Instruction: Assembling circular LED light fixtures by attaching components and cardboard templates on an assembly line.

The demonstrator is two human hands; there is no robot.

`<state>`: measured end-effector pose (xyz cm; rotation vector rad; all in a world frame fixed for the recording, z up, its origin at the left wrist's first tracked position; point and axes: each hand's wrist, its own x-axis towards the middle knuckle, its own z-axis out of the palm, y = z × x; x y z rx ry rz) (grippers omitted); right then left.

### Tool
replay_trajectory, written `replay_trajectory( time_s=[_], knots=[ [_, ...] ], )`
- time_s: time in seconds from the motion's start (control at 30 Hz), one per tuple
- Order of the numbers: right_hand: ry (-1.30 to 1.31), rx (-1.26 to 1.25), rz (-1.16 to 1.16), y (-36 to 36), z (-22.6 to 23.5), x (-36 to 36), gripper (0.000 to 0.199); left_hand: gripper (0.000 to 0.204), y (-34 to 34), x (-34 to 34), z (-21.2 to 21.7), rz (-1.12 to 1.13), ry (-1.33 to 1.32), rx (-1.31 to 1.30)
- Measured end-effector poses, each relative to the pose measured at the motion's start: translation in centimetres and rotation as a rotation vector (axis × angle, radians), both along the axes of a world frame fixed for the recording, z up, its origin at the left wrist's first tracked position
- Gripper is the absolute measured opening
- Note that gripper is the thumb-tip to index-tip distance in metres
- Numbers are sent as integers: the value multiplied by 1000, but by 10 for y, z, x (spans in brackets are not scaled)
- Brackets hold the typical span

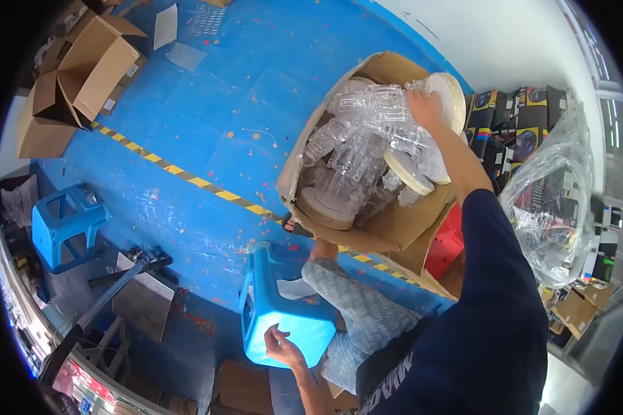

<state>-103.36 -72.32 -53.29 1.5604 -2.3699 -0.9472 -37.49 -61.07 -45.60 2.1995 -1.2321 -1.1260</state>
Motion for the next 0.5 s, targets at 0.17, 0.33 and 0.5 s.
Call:
replay_trajectory(
  time_s=[0.17,0.33,0.5],
  knots=[
    [-74,-137,-11,17,54,22,46,30,38,60,14,132,-55,-158],
    [-141,-368,-97,43,120,17,60,31,71,84,39,254,-11,-202],
    [-591,-707,-219,61,223,34,63,33,113,104,62,297,136,-229]
  ],
)
